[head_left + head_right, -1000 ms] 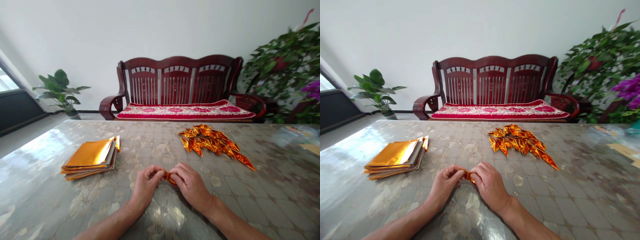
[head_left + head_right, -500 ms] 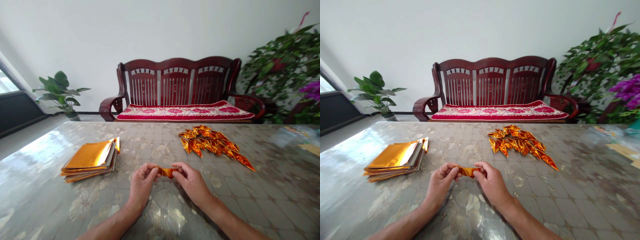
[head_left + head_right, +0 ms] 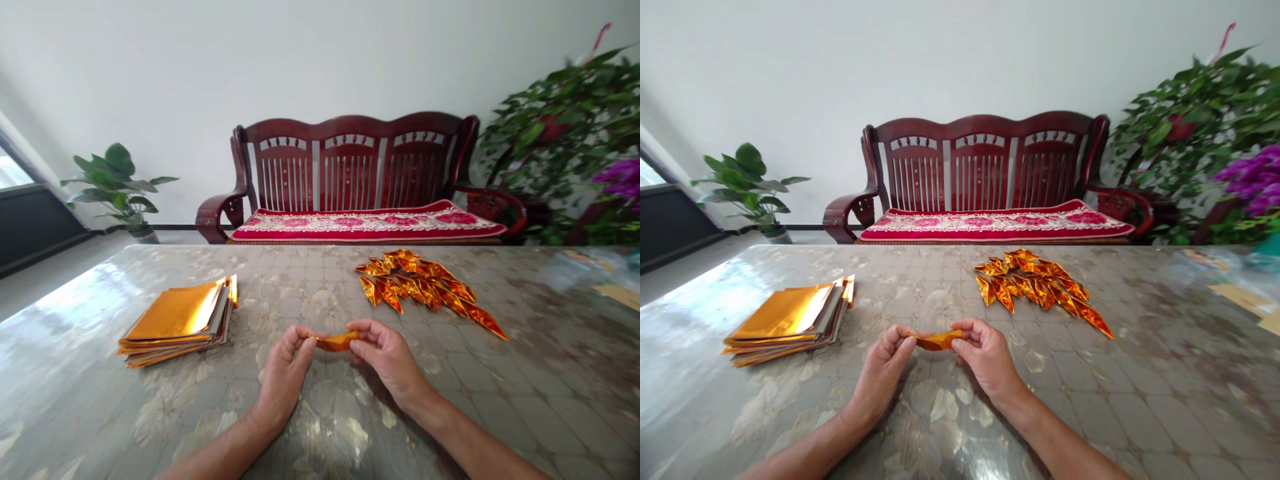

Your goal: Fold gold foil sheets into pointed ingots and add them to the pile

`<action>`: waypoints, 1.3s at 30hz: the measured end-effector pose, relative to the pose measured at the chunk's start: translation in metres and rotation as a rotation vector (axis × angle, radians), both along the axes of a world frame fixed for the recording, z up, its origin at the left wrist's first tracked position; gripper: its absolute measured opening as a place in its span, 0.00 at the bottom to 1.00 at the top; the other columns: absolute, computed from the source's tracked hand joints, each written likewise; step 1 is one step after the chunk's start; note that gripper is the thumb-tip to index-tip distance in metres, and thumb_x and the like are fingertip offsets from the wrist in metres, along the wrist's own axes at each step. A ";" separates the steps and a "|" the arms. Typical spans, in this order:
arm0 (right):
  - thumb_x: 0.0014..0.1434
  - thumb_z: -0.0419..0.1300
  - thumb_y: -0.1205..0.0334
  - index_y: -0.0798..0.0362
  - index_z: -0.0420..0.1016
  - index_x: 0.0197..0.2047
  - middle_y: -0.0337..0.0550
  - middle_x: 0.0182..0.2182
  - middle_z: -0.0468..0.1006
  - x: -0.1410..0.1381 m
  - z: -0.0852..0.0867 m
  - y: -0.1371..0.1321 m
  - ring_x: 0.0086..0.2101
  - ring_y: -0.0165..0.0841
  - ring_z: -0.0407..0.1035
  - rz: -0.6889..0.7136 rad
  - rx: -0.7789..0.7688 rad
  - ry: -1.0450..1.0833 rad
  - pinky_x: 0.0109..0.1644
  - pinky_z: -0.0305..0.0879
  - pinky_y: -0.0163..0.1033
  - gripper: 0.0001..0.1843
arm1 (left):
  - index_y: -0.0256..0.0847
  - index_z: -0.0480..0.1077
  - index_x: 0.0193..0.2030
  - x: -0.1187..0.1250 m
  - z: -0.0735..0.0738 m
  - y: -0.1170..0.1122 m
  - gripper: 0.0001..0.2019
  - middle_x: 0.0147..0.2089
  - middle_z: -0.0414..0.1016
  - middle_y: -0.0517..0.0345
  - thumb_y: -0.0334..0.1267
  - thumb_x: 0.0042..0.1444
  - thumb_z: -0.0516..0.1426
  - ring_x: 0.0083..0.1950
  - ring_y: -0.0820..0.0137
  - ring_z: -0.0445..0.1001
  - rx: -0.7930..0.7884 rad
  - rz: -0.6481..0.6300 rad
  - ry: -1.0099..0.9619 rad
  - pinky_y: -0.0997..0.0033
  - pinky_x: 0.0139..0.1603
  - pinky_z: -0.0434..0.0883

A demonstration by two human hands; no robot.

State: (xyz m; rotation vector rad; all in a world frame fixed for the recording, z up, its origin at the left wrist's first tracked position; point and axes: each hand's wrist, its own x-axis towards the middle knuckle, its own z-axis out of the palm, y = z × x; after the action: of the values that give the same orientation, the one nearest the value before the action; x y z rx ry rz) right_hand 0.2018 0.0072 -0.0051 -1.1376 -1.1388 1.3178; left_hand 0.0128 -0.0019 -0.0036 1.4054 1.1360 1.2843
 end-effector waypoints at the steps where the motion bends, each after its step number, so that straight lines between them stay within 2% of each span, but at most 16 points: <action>1: 0.47 0.67 0.59 0.54 0.76 0.41 0.40 0.30 0.80 0.000 0.001 0.000 0.29 0.31 0.73 0.005 -0.002 0.011 0.30 0.67 0.33 0.17 | 0.41 0.72 0.37 0.000 0.000 0.000 0.10 0.42 0.82 0.53 0.44 0.62 0.56 0.50 0.62 0.77 0.007 0.006 0.004 0.67 0.53 0.69; 3: 0.46 0.67 0.60 0.54 0.76 0.41 0.40 0.29 0.80 0.000 0.001 0.000 0.29 0.31 0.73 0.012 0.005 0.013 0.30 0.67 0.33 0.17 | 0.41 0.71 0.37 0.000 0.000 -0.001 0.10 0.42 0.81 0.53 0.45 0.62 0.55 0.51 0.62 0.76 0.001 -0.007 -0.015 0.66 0.54 0.68; 6: 0.47 0.65 0.60 0.53 0.76 0.41 0.38 0.27 0.78 -0.002 0.001 0.000 0.28 0.31 0.72 -0.008 0.048 -0.040 0.29 0.67 0.34 0.16 | 0.41 0.68 0.37 0.002 -0.001 -0.003 0.11 0.39 0.80 0.55 0.47 0.63 0.54 0.43 0.64 0.78 -0.038 -0.055 -0.072 0.66 0.48 0.71; 11: 0.50 0.62 0.60 0.53 0.76 0.41 0.37 0.27 0.77 -0.003 -0.002 -0.002 0.26 0.31 0.70 -0.040 0.138 -0.205 0.30 0.66 0.35 0.13 | 0.41 0.67 0.37 0.004 -0.006 -0.005 0.12 0.33 0.76 0.59 0.48 0.63 0.55 0.35 0.68 0.76 -0.040 0.000 -0.073 0.70 0.38 0.73; 18: 0.54 0.59 0.62 0.53 0.77 0.39 0.38 0.27 0.78 -0.001 -0.003 -0.003 0.28 0.32 0.70 -0.067 0.256 -0.423 0.33 0.66 0.35 0.09 | 0.41 0.66 0.38 0.005 -0.004 -0.005 0.14 0.29 0.77 0.60 0.51 0.60 0.57 0.29 0.67 0.78 -0.106 0.015 -0.076 0.69 0.31 0.76; 22: 0.52 0.60 0.64 0.52 0.76 0.37 0.36 0.26 0.76 0.000 -0.003 -0.002 0.27 0.31 0.69 -0.035 0.246 -0.429 0.31 0.64 0.34 0.08 | 0.41 0.66 0.38 0.003 -0.005 -0.005 0.14 0.29 0.79 0.59 0.50 0.59 0.58 0.29 0.67 0.79 -0.095 0.034 -0.052 0.70 0.32 0.76; 25: 0.53 0.61 0.60 0.53 0.76 0.36 0.36 0.25 0.75 0.001 -0.002 -0.002 0.27 0.31 0.68 0.017 0.216 -0.377 0.31 0.64 0.34 0.08 | 0.40 0.66 0.38 0.002 -0.004 -0.005 0.13 0.29 0.79 0.59 0.49 0.58 0.59 0.29 0.68 0.80 -0.092 0.049 -0.035 0.71 0.33 0.76; 29: 0.57 0.60 0.56 0.52 0.75 0.36 0.36 0.25 0.73 0.002 0.000 -0.001 0.26 0.31 0.67 0.068 0.182 -0.344 0.30 0.64 0.35 0.09 | 0.40 0.64 0.38 0.004 0.000 -0.004 0.17 0.28 0.80 0.58 0.52 0.55 0.61 0.29 0.66 0.80 -0.171 0.014 -0.141 0.70 0.31 0.77; 34: 0.55 0.61 0.62 0.52 0.76 0.33 0.39 0.32 0.74 0.002 -0.001 -0.001 0.32 0.32 0.69 -0.007 0.330 -0.490 0.37 0.65 0.36 0.04 | 0.40 0.61 0.39 0.007 0.001 -0.002 0.20 0.28 0.78 0.60 0.53 0.52 0.62 0.27 0.70 0.78 -0.290 -0.025 -0.221 0.74 0.26 0.76; 36: 0.54 0.61 0.63 0.52 0.76 0.35 0.39 0.32 0.75 0.002 -0.002 -0.001 0.32 0.32 0.70 0.012 0.315 -0.494 0.37 0.66 0.36 0.04 | 0.40 0.60 0.40 0.007 0.001 -0.002 0.20 0.26 0.76 0.62 0.52 0.52 0.62 0.23 0.72 0.76 -0.312 -0.028 -0.214 0.76 0.24 0.74; 39: 0.56 0.60 0.65 0.52 0.77 0.43 0.36 0.29 0.76 0.001 -0.004 -0.001 0.30 0.31 0.70 0.109 0.231 -0.466 0.35 0.66 0.35 0.10 | 0.41 0.60 0.42 0.007 -0.002 0.000 0.20 0.23 0.72 0.68 0.50 0.52 0.62 0.19 0.75 0.71 -0.325 -0.031 -0.195 0.78 0.21 0.72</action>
State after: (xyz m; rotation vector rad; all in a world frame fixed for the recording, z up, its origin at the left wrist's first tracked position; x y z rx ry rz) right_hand 0.2029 0.0057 -0.0092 -1.2570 -1.6667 0.9900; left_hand 0.0194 -0.0023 -0.0056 1.0319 1.1261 1.1279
